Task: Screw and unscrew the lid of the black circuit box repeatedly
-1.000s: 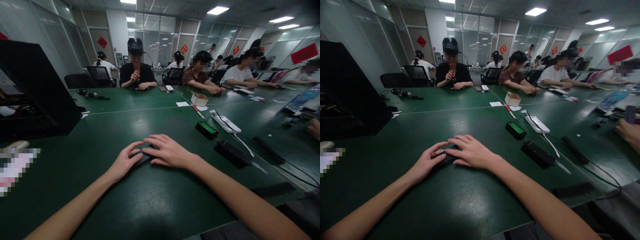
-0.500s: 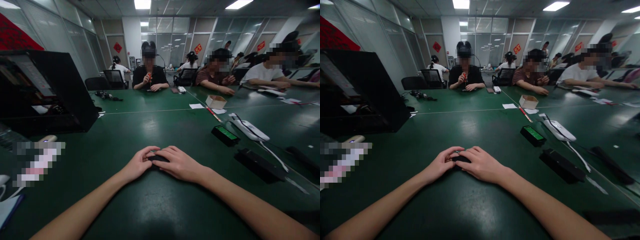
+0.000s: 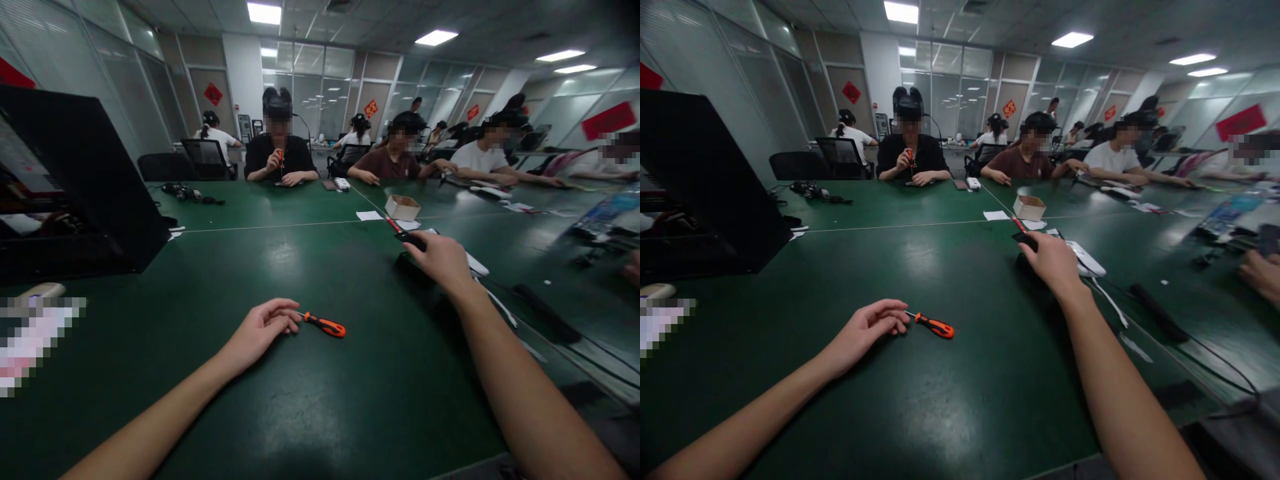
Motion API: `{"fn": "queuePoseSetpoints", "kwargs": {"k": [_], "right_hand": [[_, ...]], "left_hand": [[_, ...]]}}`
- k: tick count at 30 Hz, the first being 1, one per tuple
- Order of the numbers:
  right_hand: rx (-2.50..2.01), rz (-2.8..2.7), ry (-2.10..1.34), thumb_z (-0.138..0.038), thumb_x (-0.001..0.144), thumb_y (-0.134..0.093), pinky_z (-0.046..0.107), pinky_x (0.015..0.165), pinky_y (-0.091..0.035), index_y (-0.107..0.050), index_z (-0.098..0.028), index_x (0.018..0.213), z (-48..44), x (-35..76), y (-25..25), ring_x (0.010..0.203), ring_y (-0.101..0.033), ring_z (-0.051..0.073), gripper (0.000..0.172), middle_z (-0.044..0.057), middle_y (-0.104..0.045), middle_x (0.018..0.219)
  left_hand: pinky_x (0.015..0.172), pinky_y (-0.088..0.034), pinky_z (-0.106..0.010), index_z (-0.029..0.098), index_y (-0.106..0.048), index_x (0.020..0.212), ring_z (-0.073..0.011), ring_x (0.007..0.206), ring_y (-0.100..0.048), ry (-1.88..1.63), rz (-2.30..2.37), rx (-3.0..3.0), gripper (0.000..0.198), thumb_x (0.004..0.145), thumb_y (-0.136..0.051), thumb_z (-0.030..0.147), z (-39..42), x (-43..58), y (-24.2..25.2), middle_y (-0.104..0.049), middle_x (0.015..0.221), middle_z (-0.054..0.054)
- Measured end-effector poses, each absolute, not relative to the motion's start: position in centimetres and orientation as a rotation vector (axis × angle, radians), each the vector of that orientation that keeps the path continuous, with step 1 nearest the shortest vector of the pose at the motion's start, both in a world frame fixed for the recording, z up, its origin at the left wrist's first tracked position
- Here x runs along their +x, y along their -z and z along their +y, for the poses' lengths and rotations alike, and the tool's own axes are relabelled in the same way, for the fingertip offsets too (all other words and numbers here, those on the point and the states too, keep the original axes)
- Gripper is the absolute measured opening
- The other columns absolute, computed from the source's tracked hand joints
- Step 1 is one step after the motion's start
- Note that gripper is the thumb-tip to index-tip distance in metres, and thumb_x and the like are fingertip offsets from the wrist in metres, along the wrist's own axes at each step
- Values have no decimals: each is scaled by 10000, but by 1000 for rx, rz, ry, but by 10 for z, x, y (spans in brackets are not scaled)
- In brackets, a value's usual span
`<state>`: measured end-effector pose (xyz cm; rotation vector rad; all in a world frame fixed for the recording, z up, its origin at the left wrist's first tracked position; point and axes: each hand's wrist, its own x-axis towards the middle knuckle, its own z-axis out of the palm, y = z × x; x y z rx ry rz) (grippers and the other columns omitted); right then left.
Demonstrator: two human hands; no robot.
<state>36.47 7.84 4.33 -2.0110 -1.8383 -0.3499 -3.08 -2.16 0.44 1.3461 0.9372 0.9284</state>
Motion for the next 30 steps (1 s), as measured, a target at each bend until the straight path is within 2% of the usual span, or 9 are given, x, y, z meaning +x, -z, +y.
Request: {"fn": "queuePoseSetpoints", "kwargs": {"k": [3,9,13,19,30], "right_hand": [[-2240,-1789,274,-451,938,-553,420,803,-509,-693,-202,1265,81,389,-39,1044,-674,366,434,149,-730,1148],[-2306,-1891,201,-445,921,-560,355,755,-498,-746,-202,1179,86,394,-30,981,-690,309,401,129,-750,1075],[-2346,-1946,190,-434,905,-583,335,724,-491,-738,-222,1204,86,393,-33,970,-688,297,399,118,-750,1076],[-2403,-1960,244,-437,920,-562,345,733,-491,-722,-241,1239,79,384,-37,980,-686,300,407,135,-739,1097],[-2420,-1939,321,-442,949,-510,383,750,-509,-745,-254,1196,75,368,-39,996,-688,328,389,159,-736,1089]], "left_hand": [[767,-507,-344,142,-697,1081,-194,793,-666,-930,926,1372,241,870,-650,251,-20,-32,-4,-728,935,-93],[786,-511,-340,124,-672,1106,-181,794,-655,-889,936,1418,268,888,-614,268,-18,-33,-1,-713,926,-79],[797,-511,-341,124,-669,1108,-181,808,-653,-866,949,1453,264,899,-588,262,-17,-34,0,-707,940,-79],[747,-499,-315,126,-674,1093,-174,792,-648,-834,974,1516,252,910,-553,249,-18,-34,0,-709,962,-84],[770,-498,-313,128,-693,1059,-168,793,-640,-794,984,1566,232,911,-547,232,-17,-32,-1,-715,970,-80]]}}
